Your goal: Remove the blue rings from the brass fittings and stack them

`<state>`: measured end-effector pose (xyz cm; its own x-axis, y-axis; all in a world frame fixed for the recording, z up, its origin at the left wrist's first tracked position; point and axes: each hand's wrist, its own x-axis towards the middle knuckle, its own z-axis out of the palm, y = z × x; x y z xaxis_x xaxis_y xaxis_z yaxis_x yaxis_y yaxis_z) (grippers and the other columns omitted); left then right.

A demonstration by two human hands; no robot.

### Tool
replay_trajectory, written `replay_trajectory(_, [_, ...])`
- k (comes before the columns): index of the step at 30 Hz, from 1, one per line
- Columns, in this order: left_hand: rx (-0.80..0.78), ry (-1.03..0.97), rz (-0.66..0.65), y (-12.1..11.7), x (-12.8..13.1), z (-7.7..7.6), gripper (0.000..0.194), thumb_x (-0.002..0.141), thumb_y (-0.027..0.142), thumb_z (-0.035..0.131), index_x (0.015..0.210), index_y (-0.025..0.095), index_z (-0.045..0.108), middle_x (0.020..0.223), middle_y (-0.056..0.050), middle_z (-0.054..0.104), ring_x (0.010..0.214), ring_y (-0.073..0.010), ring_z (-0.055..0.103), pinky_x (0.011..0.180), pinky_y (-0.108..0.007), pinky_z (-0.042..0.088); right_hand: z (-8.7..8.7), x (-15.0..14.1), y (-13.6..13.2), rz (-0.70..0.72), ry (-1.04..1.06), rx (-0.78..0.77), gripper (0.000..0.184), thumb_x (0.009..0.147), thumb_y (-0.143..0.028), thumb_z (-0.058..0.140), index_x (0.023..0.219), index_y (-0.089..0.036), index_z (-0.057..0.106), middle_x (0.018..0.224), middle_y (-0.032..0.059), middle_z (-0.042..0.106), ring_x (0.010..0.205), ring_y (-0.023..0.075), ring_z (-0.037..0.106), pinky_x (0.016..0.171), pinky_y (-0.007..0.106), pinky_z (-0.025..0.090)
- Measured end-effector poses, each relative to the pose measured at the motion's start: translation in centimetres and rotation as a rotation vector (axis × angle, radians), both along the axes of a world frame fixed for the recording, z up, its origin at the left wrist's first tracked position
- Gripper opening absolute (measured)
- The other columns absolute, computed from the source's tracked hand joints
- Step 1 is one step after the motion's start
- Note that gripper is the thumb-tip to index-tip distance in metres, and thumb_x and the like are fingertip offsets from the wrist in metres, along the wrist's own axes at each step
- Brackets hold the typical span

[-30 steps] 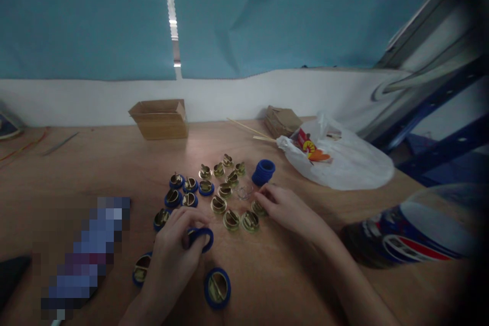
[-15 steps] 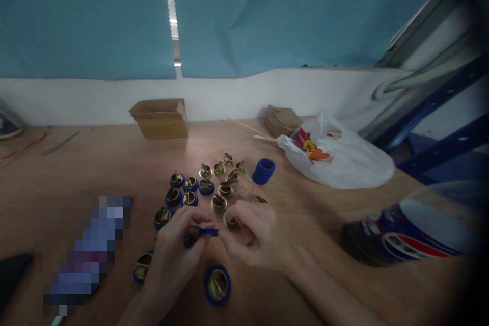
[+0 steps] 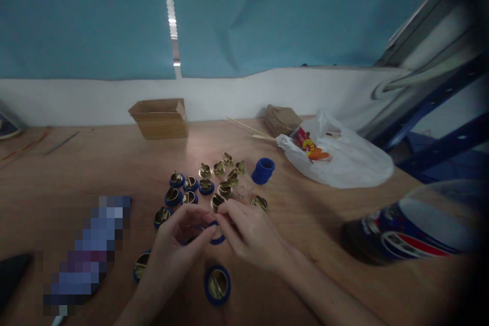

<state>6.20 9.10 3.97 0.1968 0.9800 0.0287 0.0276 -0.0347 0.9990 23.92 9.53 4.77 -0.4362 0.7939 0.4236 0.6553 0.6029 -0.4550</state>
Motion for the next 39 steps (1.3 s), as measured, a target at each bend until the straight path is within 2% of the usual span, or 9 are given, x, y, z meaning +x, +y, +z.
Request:
replay_trajectory(4, [-0.075, -0.083, 0.047, 0.5, -0.4, -0.1, 0.016, 0.073, 0.022, 0.077, 0.084, 0.020, 0.066, 0.081, 0.001, 0.071, 0.077, -0.0134, 0.069, 0.069, -0.021, 0.056, 0.4, -0.1, -0.3, 0.055, 0.034, 0.006, 0.014, 0.088, -0.029, 0.054, 0.093, -0.016, 0.057, 0.077, 0.0027, 0.062, 0.063, 0.0154, 0.058, 0.054, 0.028, 0.042])
replay_trajectory(8, [-0.118, -0.078, 0.107, 0.9, -0.8, -0.1, 0.017, 0.072, 0.023, 0.078, 0.082, 0.019, 0.066, 0.081, 0.000, 0.071, 0.077, -0.0140, 0.069, 0.071, -0.022, 0.055, 0.6, -0.1, -0.3, 0.082, 0.002, -0.059, 0.037, 0.081, -0.035, 0.064, 0.112, -0.016, 0.055, 0.091, 0.0060, 0.065, 0.078, 0.0201, 0.063, 0.065, 0.031, 0.049])
replay_trajectory(10, [-0.135, -0.079, 0.122, 1.0, -0.9, -0.1, 0.018, 0.070, 0.024, 0.080, 0.081, 0.019, 0.066, 0.080, 0.001, 0.071, 0.077, -0.0140, 0.069, 0.070, -0.021, 0.055, 0.6, -0.1, -0.2, 0.081, -0.018, -0.061, 0.041, 0.081, -0.036, 0.065, 0.115, -0.017, 0.055, 0.095, 0.0071, 0.065, 0.082, 0.0216, 0.063, 0.068, 0.033, 0.051])
replay_trajectory(21, [-0.214, -0.135, 0.164, 1.2, -1.0, -0.3, 0.024, 0.064, 0.029, 0.084, 0.077, 0.018, 0.067, 0.077, 0.001, 0.070, 0.075, -0.0143, 0.067, 0.064, -0.020, 0.052, 0.5, -0.1, 0.0, 0.051, -0.007, 0.029, 0.036, 0.082, -0.030, 0.066, 0.113, -0.016, 0.054, 0.100, 0.0077, 0.065, 0.089, 0.0224, 0.064, 0.072, 0.034, 0.053])
replay_trajectory(29, [-0.235, -0.130, 0.180, 1.1, -0.7, 0.0, 0.026, 0.064, 0.031, 0.084, 0.078, 0.018, 0.066, 0.077, 0.000, 0.070, 0.072, -0.0147, 0.066, 0.060, -0.020, 0.051, 0.4, -0.1, -0.1, 0.037, 0.014, 0.016, 0.034, 0.083, -0.028, 0.065, 0.113, -0.017, 0.053, 0.105, 0.0087, 0.063, 0.093, 0.0223, 0.063, 0.074, 0.035, 0.054])
replay_trajectory(34, [-0.199, -0.127, 0.171, 1.0, -0.8, 0.2, 0.025, 0.067, 0.031, 0.082, 0.080, 0.018, 0.066, 0.081, -0.001, 0.071, 0.080, -0.0168, 0.068, 0.069, -0.023, 0.054, 0.4, 0.0, 0.0, 0.035, 0.033, 0.091, 0.035, 0.083, -0.023, 0.063, 0.116, -0.017, 0.052, 0.113, 0.0112, 0.059, 0.102, 0.0236, 0.060, 0.079, 0.036, 0.055])
replay_trajectory(39, [-0.158, -0.113, 0.121, 0.7, -0.6, 0.4, 0.020, 0.073, 0.028, 0.079, 0.085, 0.018, 0.066, 0.086, -0.002, 0.072, 0.084, -0.0180, 0.069, 0.075, -0.026, 0.055, 0.2, 0.1, 0.2, 0.001, 0.102, 0.110, 0.031, 0.085, -0.021, 0.061, 0.114, -0.019, 0.051, 0.113, 0.0109, 0.059, 0.102, 0.0237, 0.061, 0.082, 0.039, 0.056])
